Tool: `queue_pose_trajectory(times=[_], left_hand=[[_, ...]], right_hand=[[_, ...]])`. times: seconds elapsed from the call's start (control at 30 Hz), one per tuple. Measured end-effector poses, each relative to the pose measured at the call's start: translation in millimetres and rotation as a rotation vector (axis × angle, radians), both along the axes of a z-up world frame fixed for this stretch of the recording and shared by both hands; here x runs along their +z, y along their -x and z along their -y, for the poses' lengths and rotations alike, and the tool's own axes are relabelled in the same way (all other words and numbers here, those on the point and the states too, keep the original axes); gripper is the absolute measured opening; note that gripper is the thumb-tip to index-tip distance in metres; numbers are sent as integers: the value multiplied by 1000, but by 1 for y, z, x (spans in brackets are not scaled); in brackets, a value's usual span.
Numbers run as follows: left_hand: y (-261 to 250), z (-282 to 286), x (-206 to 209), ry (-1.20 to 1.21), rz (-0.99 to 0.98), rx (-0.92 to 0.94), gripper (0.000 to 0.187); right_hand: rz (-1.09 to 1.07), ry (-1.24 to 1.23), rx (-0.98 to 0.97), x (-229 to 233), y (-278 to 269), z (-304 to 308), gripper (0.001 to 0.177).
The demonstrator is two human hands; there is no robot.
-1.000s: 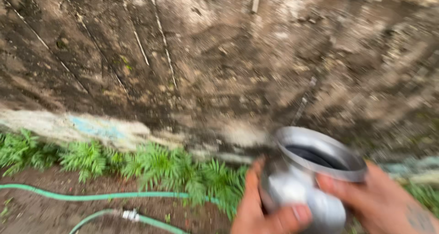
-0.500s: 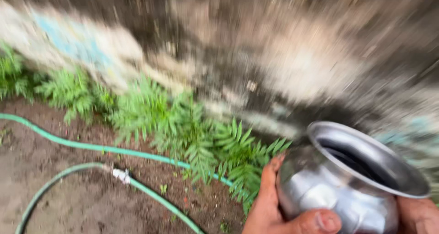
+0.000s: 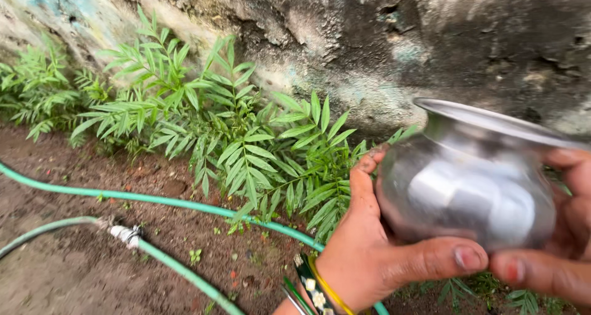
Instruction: The person holds a metal pot and pours water onto plants growing in the ground and in pots near a wall in an outdoor garden.
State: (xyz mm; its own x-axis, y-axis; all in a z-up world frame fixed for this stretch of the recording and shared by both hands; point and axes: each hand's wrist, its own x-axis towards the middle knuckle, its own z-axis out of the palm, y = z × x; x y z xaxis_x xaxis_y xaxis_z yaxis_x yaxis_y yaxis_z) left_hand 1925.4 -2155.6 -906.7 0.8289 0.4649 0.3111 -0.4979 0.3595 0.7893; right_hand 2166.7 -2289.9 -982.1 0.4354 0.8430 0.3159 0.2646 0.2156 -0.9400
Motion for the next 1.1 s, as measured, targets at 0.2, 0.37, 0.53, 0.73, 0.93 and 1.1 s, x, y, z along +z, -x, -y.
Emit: queue_pose_trajectory(times=[0.2,0.37,0.53,0.73,0.93,1.1], left_hand=[[0,-2,5,-146,4,91,125],[4,-15,0,-86,38,87,126],[-3,-30,-8,-191,131,187,117],[-12,-30,-8,-48,209,205,108],[-18,-36,-17,15,210,252,97],[-18,-38,-16,107,153,319,89]], right_hand=[[20,-162,44,27,26,-10,101],[-96,-163,-13,24,36,-25,99],[-55,-211,-52,37,74,-46,89],[-181,-105,-108,75,93,-71,84],[-275,-83,-112,73,91,-87,81],[-253,-83,-153,74,95,-97,81]])
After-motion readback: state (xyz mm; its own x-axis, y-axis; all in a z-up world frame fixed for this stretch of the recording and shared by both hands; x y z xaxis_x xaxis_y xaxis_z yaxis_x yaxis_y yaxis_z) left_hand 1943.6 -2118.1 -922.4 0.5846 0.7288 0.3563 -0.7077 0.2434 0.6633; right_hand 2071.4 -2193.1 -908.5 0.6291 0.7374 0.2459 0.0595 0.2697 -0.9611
